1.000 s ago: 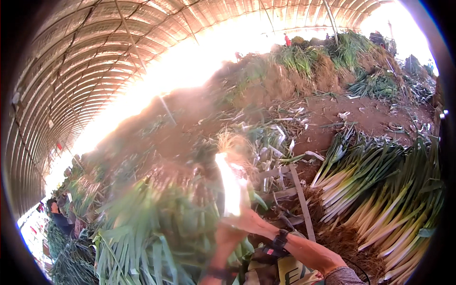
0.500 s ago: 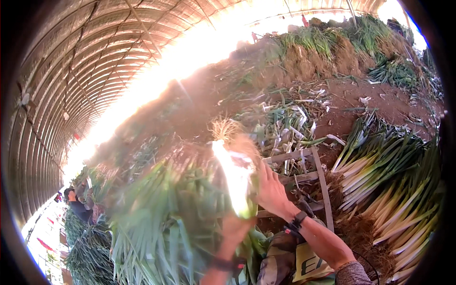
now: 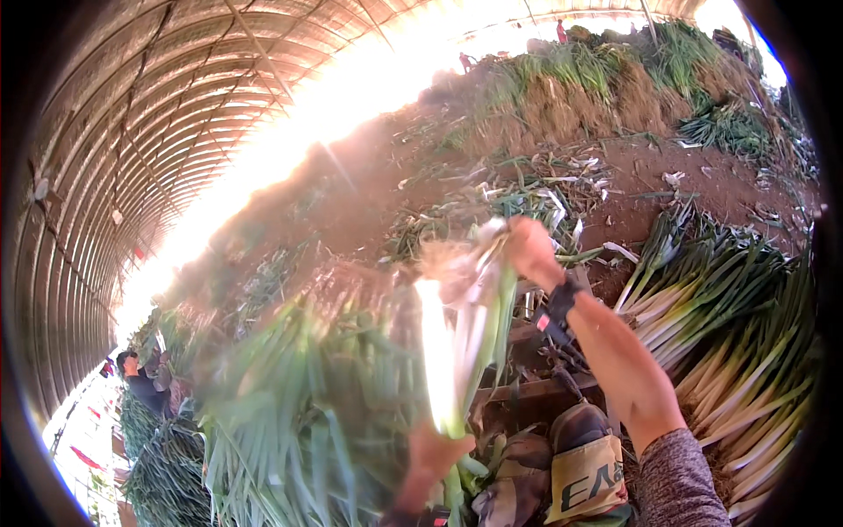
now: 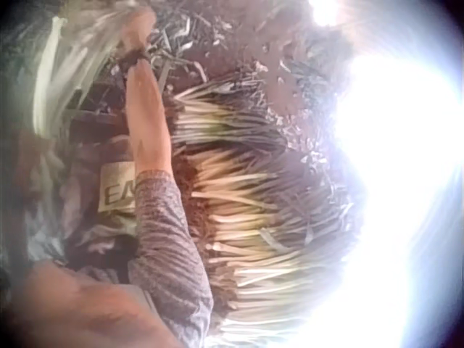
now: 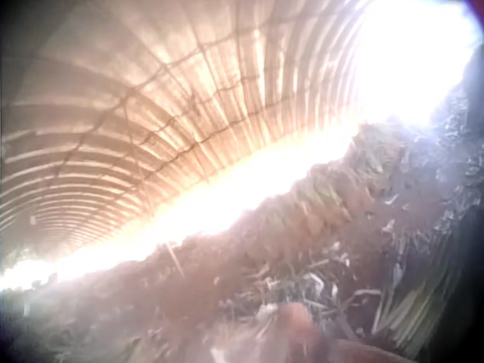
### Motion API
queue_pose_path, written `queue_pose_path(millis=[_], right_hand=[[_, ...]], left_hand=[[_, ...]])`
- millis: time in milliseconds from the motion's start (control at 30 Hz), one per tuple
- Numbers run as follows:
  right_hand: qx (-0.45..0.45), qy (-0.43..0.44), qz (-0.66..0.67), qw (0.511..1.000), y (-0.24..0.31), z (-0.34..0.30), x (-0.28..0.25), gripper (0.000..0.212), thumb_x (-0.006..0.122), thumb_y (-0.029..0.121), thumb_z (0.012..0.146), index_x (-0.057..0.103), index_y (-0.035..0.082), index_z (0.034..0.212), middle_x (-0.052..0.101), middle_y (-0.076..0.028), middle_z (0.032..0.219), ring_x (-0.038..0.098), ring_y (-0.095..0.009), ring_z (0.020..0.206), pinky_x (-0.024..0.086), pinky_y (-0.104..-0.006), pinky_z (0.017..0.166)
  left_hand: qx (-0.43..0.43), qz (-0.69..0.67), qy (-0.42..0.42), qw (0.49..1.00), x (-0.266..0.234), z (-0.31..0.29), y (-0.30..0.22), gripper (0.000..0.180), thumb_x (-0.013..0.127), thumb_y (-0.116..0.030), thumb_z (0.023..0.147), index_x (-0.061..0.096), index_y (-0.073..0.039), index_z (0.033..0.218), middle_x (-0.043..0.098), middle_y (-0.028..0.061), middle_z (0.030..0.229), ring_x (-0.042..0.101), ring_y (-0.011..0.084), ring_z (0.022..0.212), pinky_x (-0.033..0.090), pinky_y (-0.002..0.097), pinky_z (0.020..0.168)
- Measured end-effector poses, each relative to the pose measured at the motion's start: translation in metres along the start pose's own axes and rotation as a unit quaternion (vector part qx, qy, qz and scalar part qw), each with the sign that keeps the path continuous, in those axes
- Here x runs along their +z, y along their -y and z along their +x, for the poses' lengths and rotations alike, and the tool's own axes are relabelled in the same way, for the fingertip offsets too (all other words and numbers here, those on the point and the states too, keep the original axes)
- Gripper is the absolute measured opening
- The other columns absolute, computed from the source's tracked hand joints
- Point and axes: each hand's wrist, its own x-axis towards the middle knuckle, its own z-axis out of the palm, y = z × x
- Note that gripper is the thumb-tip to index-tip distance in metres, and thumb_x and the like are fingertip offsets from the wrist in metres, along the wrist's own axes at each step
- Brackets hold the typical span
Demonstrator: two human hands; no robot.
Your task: The person picks up leeks from a pile, trims the roots and tops using shears, and places them onto a separate stack.
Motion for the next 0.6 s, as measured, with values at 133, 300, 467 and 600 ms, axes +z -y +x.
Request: queue_pose_path(millis=[133, 300, 467, 600], right_hand=[[0.005, -0.113, -0.033, 0.993, -0.035, 0.046, -0.026, 0.014, 0.06, 0.01, 0.08, 0.07, 0.003, 0.086, 0.07, -0.022, 0.084, 0.071, -0.037, 0.084, 0.055, -0.0452, 0.074], [0.065, -0.207, -0.037, 0.976, -0.082, 0.065, -0.085, 0.02, 0.059, 0.013, 0.084, 0.07, -0.002, 0.09, 0.072, -0.025, 0.09, 0.072, -0.039, 0.086, 0.056, -0.047, 0.077], [0.019, 0.107, 0.043, 0.993, -0.101, 0.037, -0.098, 0.017, 0.058, 0.008, 0.097, 0.07, 0.0, 0.106, 0.065, -0.006, 0.071, 0.059, -0.013, 0.059, 0.045, -0.0297, 0.05], [-0.186, 0.307, 0.009, 0.933, -0.065, -0.067, -0.045, 0.043, 0.056, -0.005, 0.089, 0.064, 0.008, 0.129, 0.071, -0.016, 0.109, 0.07, -0.029, 0.099, 0.059, -0.0397, 0.089]], left_hand=[[-0.013, 0.024, 0.023, 0.999, 0.003, -0.022, 0.009, 0.056, 0.081, -0.026, 0.067, 0.069, 0.0, 0.116, 0.075, 0.015, 0.1, 0.073, 0.023, 0.09, 0.058, 0.0342, 0.083], [-0.102, -0.011, 0.04, 0.994, 0.002, -0.031, 0.045, 0.064, 0.086, -0.027, 0.064, 0.067, 0.007, 0.115, 0.075, 0.0167, 0.1, 0.072, 0.0202, 0.092, 0.057, 0.0312, 0.084], [-0.146, -0.122, 0.003, 0.982, -0.022, -0.025, 0.1, 0.045, 0.085, -0.004, 0.072, 0.069, 0.007, 0.113, 0.074, 0.0083, 0.094, 0.07, 0.0152, 0.081, 0.058, 0.03, 0.071], [-0.119, -0.233, -0.003, 0.965, -0.043, -0.028, 0.086, 0.04, 0.082, 0.0, 0.076, 0.067, 0.007, 0.113, 0.073, 0.0084, 0.096, 0.069, 0.0159, 0.082, 0.058, 0.0302, 0.074]])
